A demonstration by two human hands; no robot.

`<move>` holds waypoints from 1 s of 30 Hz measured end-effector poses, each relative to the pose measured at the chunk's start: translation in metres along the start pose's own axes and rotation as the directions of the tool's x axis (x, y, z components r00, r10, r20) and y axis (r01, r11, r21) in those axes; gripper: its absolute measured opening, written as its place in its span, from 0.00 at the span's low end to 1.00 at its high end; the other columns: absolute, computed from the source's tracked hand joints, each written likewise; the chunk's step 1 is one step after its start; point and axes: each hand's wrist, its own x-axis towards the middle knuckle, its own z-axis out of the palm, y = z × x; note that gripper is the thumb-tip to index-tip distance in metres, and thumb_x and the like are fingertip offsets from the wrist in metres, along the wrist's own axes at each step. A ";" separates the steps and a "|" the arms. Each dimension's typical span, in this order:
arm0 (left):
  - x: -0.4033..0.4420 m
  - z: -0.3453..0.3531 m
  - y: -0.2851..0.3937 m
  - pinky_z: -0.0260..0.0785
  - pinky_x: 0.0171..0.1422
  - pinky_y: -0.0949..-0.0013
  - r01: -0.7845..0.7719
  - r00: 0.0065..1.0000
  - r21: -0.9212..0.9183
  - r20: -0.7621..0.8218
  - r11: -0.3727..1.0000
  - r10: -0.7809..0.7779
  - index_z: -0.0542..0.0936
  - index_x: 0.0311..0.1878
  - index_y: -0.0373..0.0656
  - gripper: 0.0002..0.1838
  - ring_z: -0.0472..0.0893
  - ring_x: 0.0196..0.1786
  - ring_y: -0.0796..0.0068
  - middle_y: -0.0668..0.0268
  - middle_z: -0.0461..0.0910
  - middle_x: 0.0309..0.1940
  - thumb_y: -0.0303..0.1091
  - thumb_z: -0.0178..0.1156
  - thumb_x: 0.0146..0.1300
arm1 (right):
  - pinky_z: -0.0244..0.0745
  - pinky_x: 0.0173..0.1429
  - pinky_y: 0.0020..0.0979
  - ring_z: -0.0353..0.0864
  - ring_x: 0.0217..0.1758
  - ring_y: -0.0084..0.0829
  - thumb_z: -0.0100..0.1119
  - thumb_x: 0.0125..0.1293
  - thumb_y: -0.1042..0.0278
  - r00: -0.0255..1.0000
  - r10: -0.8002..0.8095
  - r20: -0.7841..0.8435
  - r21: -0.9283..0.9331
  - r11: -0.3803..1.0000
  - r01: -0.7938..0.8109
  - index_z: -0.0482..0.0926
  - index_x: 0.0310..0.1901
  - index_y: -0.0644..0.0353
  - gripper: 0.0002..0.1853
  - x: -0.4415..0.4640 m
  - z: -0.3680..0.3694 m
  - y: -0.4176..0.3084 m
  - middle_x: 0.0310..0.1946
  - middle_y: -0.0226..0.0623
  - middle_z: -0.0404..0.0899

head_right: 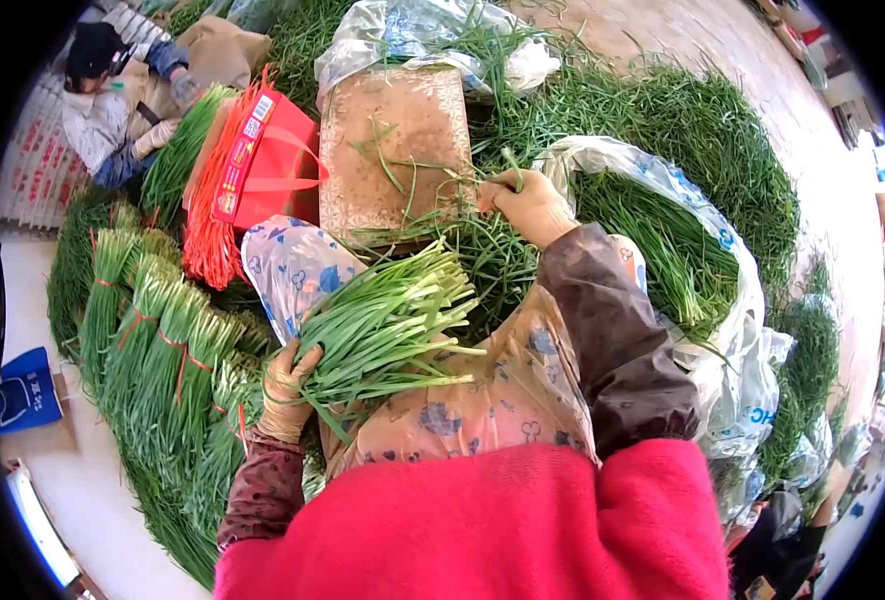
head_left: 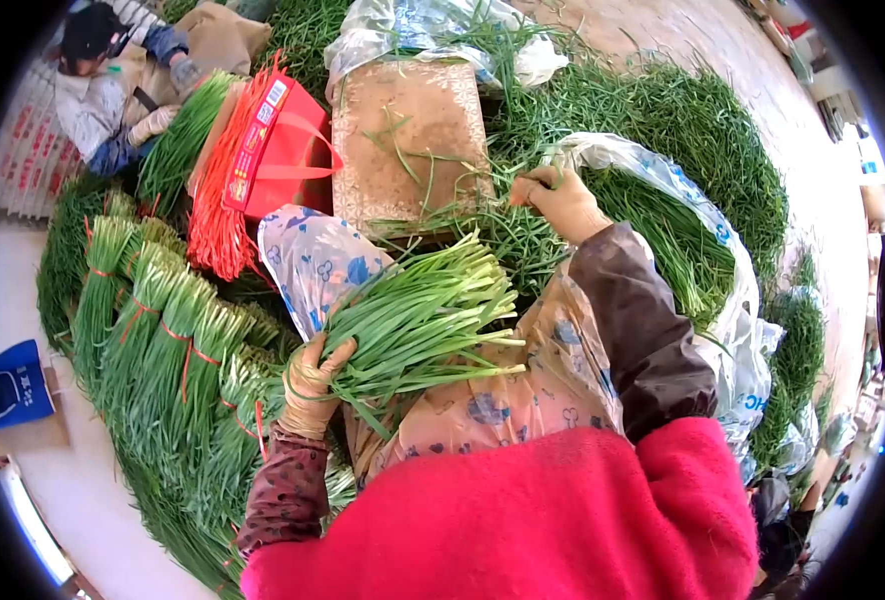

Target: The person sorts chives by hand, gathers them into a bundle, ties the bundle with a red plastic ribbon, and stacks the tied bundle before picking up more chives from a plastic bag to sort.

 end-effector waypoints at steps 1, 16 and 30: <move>-0.002 0.003 -0.002 0.75 0.42 0.54 -0.015 1.000 -0.005 -0.004 1.000 0.015 0.79 0.55 0.61 0.32 0.79 0.38 0.49 0.50 0.76 0.48 0.26 0.68 0.42 | 0.73 0.46 0.31 0.80 0.36 0.28 0.57 0.66 0.47 0.992 -0.051 0.111 0.024 0.999 0.049 0.86 0.38 0.53 0.18 -0.001 -0.002 0.004 0.33 0.34 0.84; -0.009 0.014 -0.014 0.74 0.42 0.54 -0.056 0.998 0.025 -0.033 0.998 0.057 0.74 0.58 0.59 0.33 0.79 0.40 0.47 0.49 0.75 0.49 0.28 0.68 0.45 | 0.73 0.41 0.37 0.81 0.35 0.38 0.66 0.58 0.47 0.899 -0.291 0.327 0.056 0.956 0.289 0.84 0.38 0.57 0.20 -0.030 0.022 -0.015 0.28 0.42 0.82; -0.004 0.011 0.011 0.74 0.44 0.53 0.088 0.995 0.126 0.043 0.988 -0.094 0.75 0.62 0.62 0.38 0.78 0.43 0.48 0.52 0.73 0.53 0.23 0.66 0.42 | 0.73 0.52 0.27 0.78 0.45 0.28 0.60 0.65 0.53 0.827 0.238 -0.509 0.418 0.909 -0.004 0.83 0.45 0.57 0.17 0.011 -0.077 -0.017 0.43 0.35 0.83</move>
